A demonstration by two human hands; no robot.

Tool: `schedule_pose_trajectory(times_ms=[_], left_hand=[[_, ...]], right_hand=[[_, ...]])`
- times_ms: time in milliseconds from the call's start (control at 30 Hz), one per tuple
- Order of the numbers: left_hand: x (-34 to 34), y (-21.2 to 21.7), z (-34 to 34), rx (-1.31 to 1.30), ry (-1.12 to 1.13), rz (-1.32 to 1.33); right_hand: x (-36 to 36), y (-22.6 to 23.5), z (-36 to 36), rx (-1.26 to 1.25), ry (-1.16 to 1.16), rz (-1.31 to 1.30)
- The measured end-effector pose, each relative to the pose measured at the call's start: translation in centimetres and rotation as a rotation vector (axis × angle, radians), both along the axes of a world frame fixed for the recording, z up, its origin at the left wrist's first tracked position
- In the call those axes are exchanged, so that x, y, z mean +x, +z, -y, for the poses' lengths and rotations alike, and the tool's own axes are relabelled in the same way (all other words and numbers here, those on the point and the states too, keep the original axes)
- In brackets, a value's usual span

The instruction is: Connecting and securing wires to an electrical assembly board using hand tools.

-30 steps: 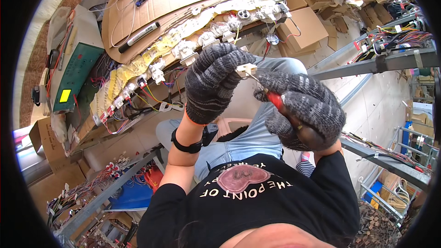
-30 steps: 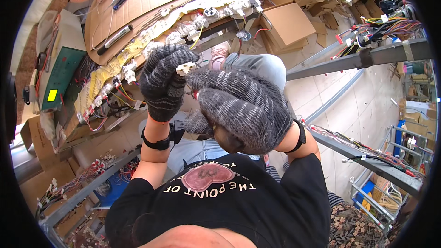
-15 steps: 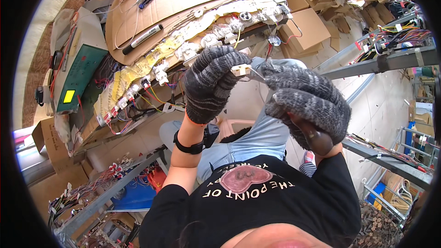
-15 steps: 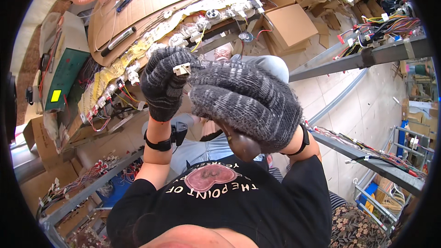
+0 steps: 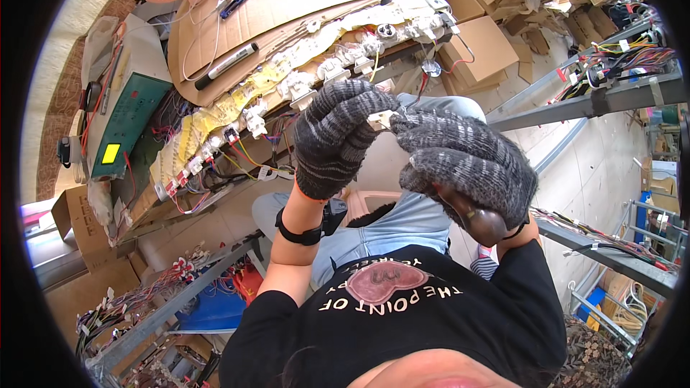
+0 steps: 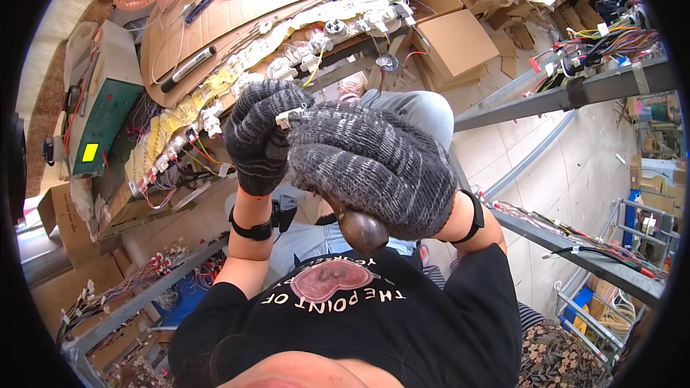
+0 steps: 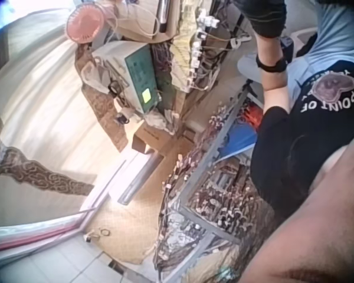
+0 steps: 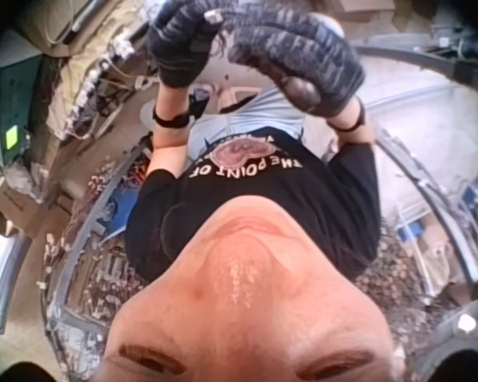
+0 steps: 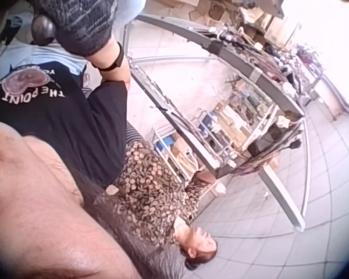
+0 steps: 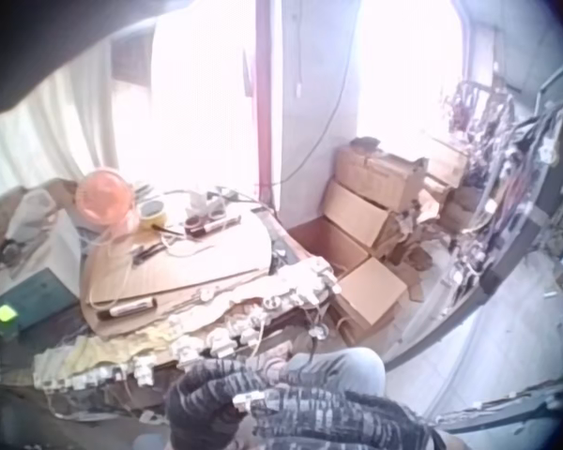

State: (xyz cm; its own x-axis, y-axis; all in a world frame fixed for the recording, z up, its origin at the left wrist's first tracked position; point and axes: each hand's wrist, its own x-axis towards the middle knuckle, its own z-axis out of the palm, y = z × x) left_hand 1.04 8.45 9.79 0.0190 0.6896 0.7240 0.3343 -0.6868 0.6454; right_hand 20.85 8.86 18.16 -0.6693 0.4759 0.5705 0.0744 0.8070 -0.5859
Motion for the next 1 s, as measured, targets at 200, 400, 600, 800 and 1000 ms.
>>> schedule_pose_trajectory(times_ms=[200,400,600,800,1000], left_hand=[[0.0,-0.2,0.2,-0.005,0.038,-0.011],[0.0,0.0,0.1,0.001,0.017,0.021],[-0.4,-0.2,0.0,0.017,0.020,-0.065],[-0.8,-0.4,0.1,0.008,0.013,-0.122],[-0.7,-0.7,-0.3,0.026,0.023,-0.181]], right_hand=[[0.0,0.1,-0.2,-0.009,-0.013,0.015],[0.7,0.3,-0.1,0.104,-0.099,0.189],[0.5,0.2,-0.4,0.008,-0.052,0.122],[0.0,-0.3,-0.2,-0.134,-0.008,-0.019],[0.1,-0.6,-0.2,-0.013,-0.077,0.032]])
